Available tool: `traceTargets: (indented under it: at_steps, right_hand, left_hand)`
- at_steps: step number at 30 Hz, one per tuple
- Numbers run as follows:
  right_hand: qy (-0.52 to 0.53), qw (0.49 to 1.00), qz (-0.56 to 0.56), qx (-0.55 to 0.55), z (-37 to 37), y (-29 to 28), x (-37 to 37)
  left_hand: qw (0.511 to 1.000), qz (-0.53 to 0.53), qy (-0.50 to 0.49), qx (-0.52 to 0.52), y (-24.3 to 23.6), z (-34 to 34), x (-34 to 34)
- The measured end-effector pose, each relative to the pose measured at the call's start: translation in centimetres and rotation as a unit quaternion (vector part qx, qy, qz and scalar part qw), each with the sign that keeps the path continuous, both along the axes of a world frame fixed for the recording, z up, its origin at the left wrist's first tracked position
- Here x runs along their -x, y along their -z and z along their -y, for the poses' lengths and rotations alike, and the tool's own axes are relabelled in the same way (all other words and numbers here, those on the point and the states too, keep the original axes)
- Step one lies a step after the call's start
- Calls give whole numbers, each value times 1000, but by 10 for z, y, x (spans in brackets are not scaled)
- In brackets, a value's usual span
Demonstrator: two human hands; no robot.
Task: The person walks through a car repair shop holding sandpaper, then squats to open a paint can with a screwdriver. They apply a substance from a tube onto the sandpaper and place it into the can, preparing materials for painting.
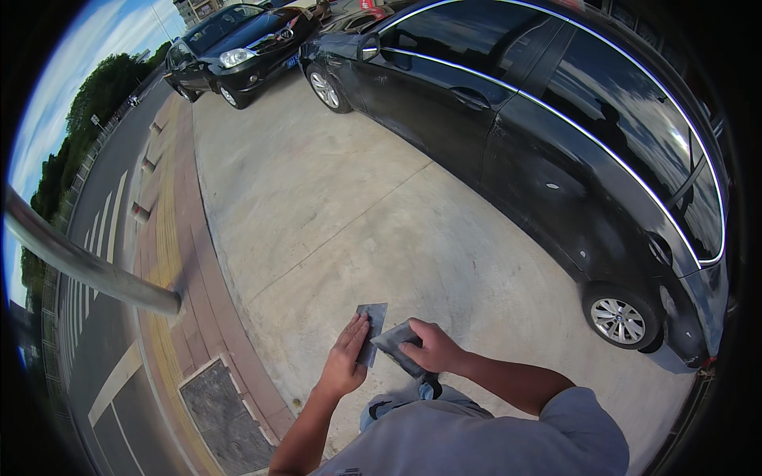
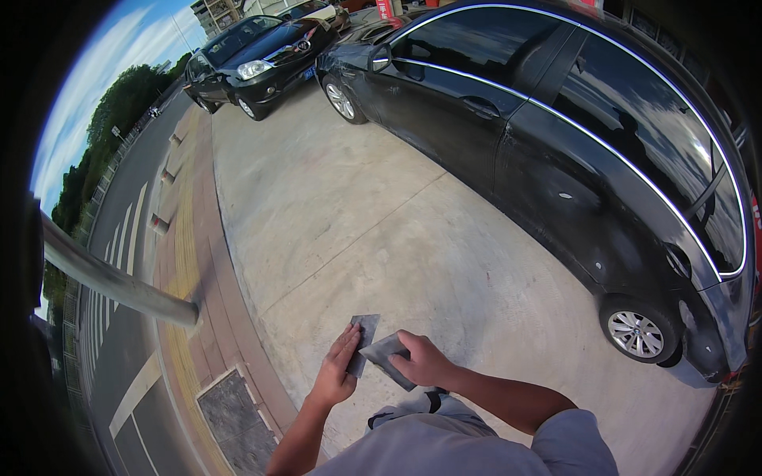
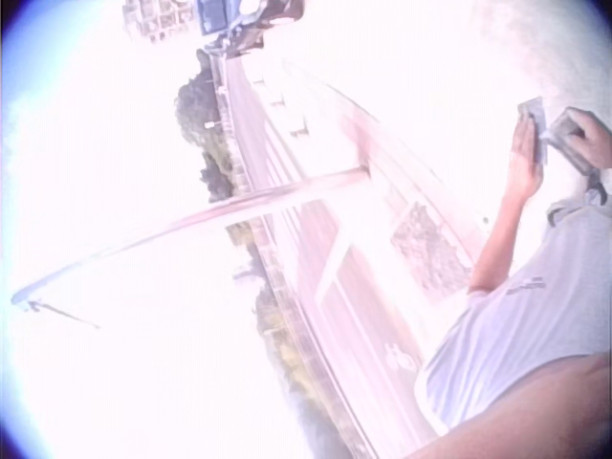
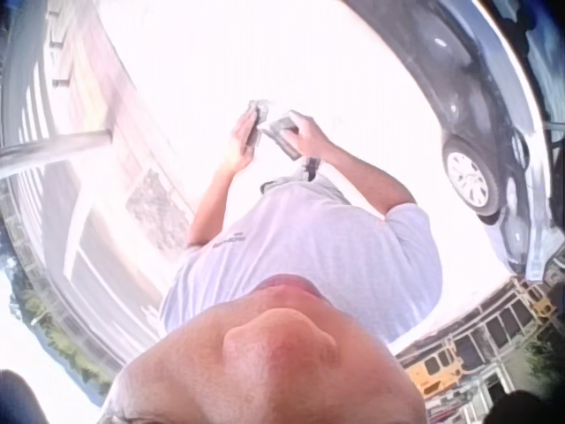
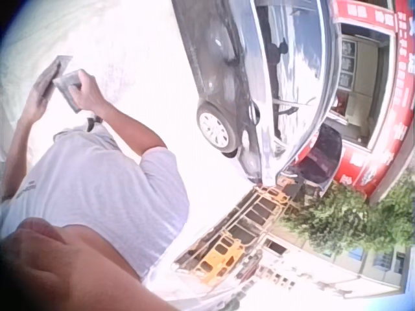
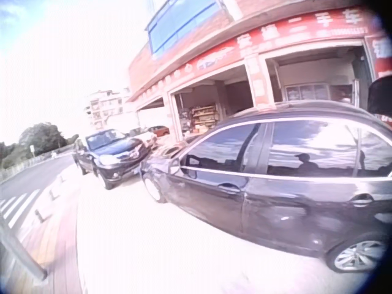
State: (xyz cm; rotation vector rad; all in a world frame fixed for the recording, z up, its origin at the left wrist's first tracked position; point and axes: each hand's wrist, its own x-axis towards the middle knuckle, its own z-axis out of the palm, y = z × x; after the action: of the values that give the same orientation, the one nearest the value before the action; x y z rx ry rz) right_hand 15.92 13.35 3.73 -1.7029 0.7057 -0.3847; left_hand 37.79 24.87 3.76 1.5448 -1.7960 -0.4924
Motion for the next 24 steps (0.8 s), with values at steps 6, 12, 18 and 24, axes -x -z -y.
traceTargets:
  at_steps: [6,12,18,24]
  right_hand:
    - [-28,999,1,-28,68,10,-79]
    - [-18,994,23,104,156,26,-206]
    - [-25,989,-63,134,198,15,-350]
    - [-103,982,-40,151,169,11,-444]
  left_hand:
    - [988,138,-63,-16,-19,32,-86]
    - [982,175,-68,0,-11,62,-200]
    - [981,191,-30,6,-18,107,-321]
    - [974,225,-22,-5,-11,152,-421]
